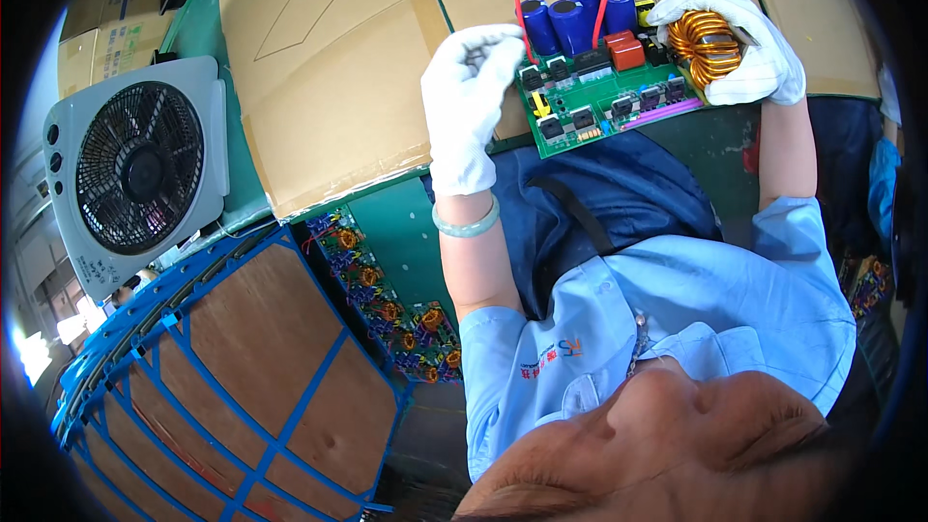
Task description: The person assembles electronic circuit boards by applying white adhesive to specific points on the green PCBs and placing them into a blue storage rack. They also handle fully populated boards with large copper coils and capacitors, using a small tool to adjust components before placing them into the rack.
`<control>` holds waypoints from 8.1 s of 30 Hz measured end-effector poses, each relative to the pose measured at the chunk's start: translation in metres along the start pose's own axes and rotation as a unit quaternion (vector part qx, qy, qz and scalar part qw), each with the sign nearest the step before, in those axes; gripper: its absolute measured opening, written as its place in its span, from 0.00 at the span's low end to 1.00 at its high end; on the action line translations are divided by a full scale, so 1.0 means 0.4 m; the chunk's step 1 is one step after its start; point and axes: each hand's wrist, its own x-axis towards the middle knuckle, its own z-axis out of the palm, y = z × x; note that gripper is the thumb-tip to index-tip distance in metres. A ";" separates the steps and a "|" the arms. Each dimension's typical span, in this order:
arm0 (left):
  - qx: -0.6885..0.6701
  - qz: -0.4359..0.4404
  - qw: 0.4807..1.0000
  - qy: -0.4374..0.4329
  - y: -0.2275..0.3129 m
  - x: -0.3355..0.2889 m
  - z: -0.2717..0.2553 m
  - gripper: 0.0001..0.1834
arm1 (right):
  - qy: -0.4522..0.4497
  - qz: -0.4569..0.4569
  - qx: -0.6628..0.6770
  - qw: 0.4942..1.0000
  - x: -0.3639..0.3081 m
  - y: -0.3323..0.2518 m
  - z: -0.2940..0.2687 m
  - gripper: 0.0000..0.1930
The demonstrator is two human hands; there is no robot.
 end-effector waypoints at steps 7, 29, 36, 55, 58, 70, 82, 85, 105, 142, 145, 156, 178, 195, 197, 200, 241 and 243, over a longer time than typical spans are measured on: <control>0.064 -0.019 0.998 0.001 0.017 0.009 -0.017 0.15 | 0.008 0.007 -0.009 1.000 -0.001 -0.006 0.002 0.38; 0.045 0.008 0.999 0.020 0.022 -0.025 -0.009 0.19 | 0.024 0.007 0.004 1.000 -0.009 0.019 -0.001 0.40; 0.042 0.007 0.999 0.032 0.024 -0.037 -0.012 0.18 | 0.024 0.001 -0.011 1.000 -0.009 0.011 -0.003 0.40; -0.003 0.092 0.986 0.136 -0.057 -0.019 -0.081 0.19 | 0.010 0.022 -0.010 1.000 -0.015 -0.012 0.000 0.39; -0.020 0.097 0.986 0.136 -0.058 -0.025 -0.085 0.19 | 0.014 0.026 -0.029 0.999 -0.017 -0.006 -0.005 0.39; 0.060 0.155 0.985 0.051 0.018 -0.045 -0.017 0.32 | 0.000 0.019 0.052 0.998 0.011 0.007 -0.014 0.37; 0.294 0.218 0.931 0.003 0.049 -0.072 0.051 0.44 | 0.012 0.004 -0.005 1.000 0.015 -0.028 0.006 0.34; 0.276 0.194 0.941 0.016 0.044 -0.076 0.061 0.42 | 0.022 0.003 -0.008 1.000 0.010 -0.023 0.006 0.34; 0.097 0.122 0.984 0.087 0.080 -0.148 0.056 0.14 | 0.051 0.043 -0.035 0.997 -0.004 -0.042 0.026 0.38; 0.462 0.242 0.853 -0.006 0.072 -0.086 0.218 0.21 | -0.009 -0.038 -0.060 0.997 0.001 -0.049 0.026 0.33; 0.456 0.262 0.850 0.000 0.069 -0.076 0.230 0.19 | -0.002 -0.026 -0.062 0.998 -0.007 -0.047 0.026 0.33; 0.261 0.144 0.944 0.141 0.148 -0.098 0.139 0.09 | 0.019 0.044 -0.045 0.998 0.007 -0.032 0.022 0.35; 0.131 0.092 0.986 0.044 0.128 -0.164 0.060 0.22 | 0.075 0.134 0.140 0.978 0.001 -0.065 0.040 0.36; 0.145 0.097 0.983 0.052 0.115 -0.153 0.049 0.21 | 0.072 0.140 0.159 0.975 0.004 -0.066 0.043 0.36; 0.136 0.098 0.985 0.043 0.108 -0.152 0.048 0.21 | 0.065 0.122 0.120 0.983 0.003 -0.063 0.037 0.37; 0.132 0.079 0.988 0.033 0.128 -0.162 0.061 0.21 | 0.047 0.087 0.062 0.993 0.013 -0.066 0.028 0.37; 0.189 0.018 0.981 -0.050 0.041 -0.223 0.054 0.17 | 0.016 -0.115 -0.216 0.969 -0.098 0.040 0.103 0.30; 0.186 0.020 0.981 -0.050 0.039 -0.222 0.059 0.17 | 0.021 -0.114 -0.218 0.969 -0.103 0.043 0.101 0.30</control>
